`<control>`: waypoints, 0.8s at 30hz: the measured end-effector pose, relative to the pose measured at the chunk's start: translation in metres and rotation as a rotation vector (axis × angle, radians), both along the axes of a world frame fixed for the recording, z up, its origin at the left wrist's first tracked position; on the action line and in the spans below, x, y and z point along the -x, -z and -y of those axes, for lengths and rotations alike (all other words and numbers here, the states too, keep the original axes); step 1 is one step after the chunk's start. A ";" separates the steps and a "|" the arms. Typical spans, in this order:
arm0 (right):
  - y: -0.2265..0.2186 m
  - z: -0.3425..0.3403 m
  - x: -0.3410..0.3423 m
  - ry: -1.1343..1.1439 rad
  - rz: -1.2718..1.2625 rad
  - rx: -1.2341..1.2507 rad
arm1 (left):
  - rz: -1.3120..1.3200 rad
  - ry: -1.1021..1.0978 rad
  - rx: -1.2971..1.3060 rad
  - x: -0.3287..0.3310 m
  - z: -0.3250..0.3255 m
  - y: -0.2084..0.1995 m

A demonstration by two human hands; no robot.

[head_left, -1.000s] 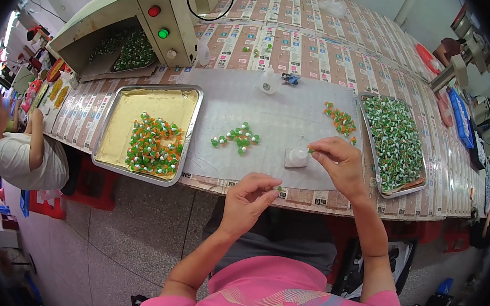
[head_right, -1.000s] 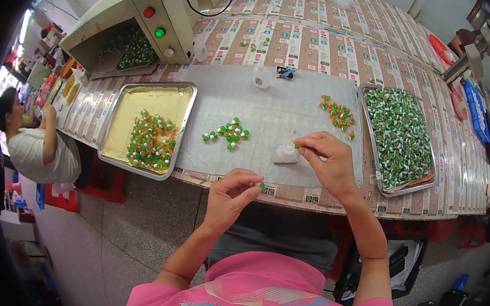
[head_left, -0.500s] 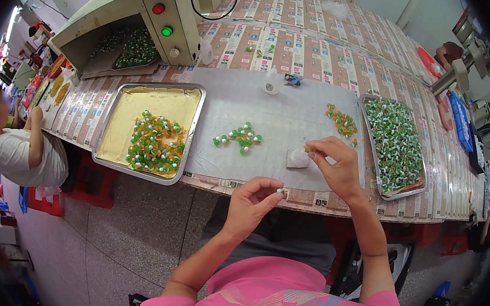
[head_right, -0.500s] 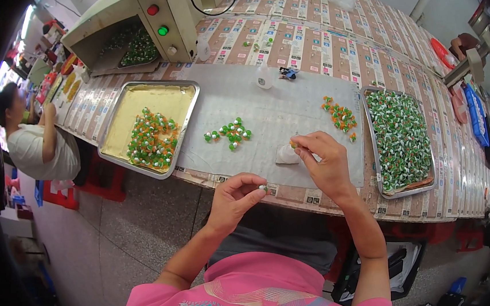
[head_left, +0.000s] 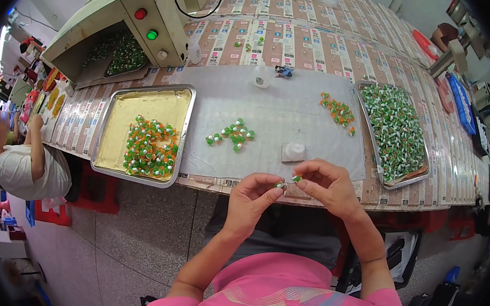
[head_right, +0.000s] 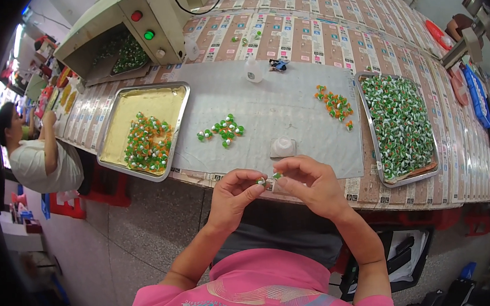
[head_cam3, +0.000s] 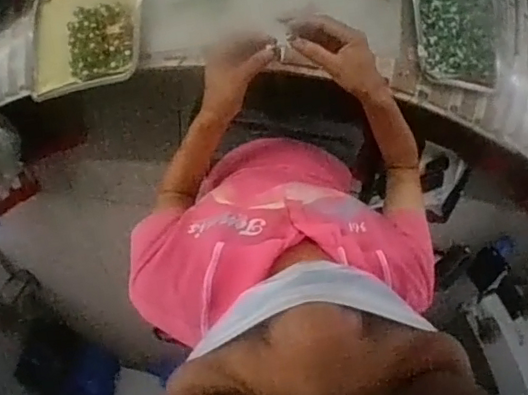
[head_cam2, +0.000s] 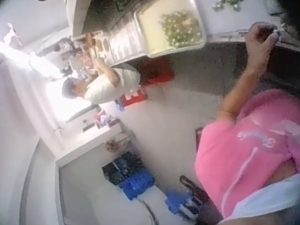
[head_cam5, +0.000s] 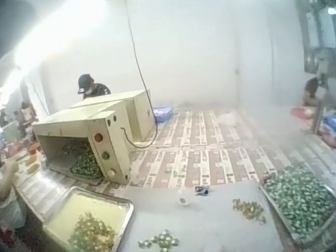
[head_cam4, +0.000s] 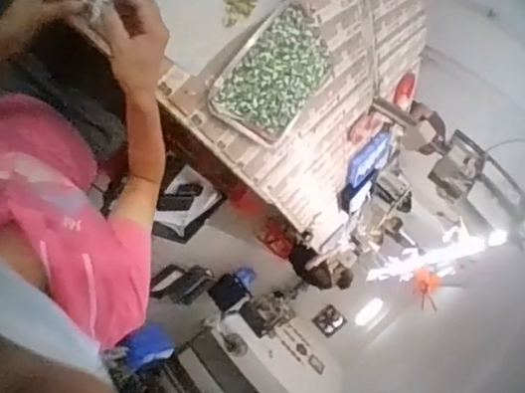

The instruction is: The person assembles small plastic toy parts by hand, combining green components with clear and white components, then placing the finished items into an assembly tray.

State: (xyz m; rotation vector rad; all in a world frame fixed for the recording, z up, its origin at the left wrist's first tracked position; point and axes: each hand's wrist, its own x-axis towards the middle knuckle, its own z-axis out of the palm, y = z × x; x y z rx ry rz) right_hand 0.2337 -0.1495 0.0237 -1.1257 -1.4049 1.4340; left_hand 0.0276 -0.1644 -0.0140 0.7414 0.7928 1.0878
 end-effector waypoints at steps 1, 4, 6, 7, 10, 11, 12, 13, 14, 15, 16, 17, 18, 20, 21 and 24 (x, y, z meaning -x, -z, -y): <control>0.002 0.002 0.000 -0.004 -0.052 0.042 | 0.016 -0.004 -0.015 -0.002 0.000 0.000; 0.008 0.007 -0.002 -0.023 -0.135 0.084 | 0.021 0.001 -0.043 -0.006 -0.001 0.000; 0.010 0.010 -0.002 0.001 -0.150 0.152 | 0.012 0.009 -0.058 -0.007 -0.002 0.001; 0.011 0.011 -0.002 0.020 -0.161 0.217 | 0.012 0.013 -0.059 -0.008 -0.002 0.001; 0.013 0.013 -0.002 0.050 -0.145 0.166 | 0.000 0.030 -0.045 -0.010 -0.002 -0.002; 0.013 0.013 -0.002 0.052 -0.145 0.167 | -0.010 0.041 -0.032 -0.011 -0.002 -0.004; 0.013 0.013 -0.003 0.069 -0.133 0.164 | -0.013 0.043 -0.030 -0.011 -0.003 -0.005; 0.013 0.013 -0.003 0.085 -0.121 0.161 | -0.010 0.052 -0.036 -0.013 -0.003 -0.005; 0.014 0.013 -0.003 0.086 -0.123 0.164 | -0.007 0.062 -0.042 -0.014 -0.003 -0.005; 0.014 0.014 -0.003 0.116 -0.089 0.127 | -0.008 0.063 -0.041 -0.015 -0.003 -0.005; 0.014 0.015 -0.002 0.146 -0.055 0.090 | 0.004 0.067 -0.047 -0.016 -0.003 -0.005; 0.015 0.015 -0.002 0.148 -0.056 0.091 | 0.016 0.071 -0.054 -0.017 -0.003 -0.005; 0.016 0.016 -0.001 0.159 -0.011 0.014 | 0.016 0.073 -0.052 -0.018 -0.003 -0.005; 0.017 0.016 -0.002 0.173 0.034 -0.062 | 0.034 0.080 -0.057 -0.020 -0.004 -0.004; 0.017 0.016 -0.002 0.179 0.062 -0.070 | 0.033 0.082 -0.056 -0.020 -0.004 -0.004; 0.020 0.015 -0.002 0.191 0.117 -0.125 | 0.032 0.086 -0.052 -0.021 -0.004 -0.004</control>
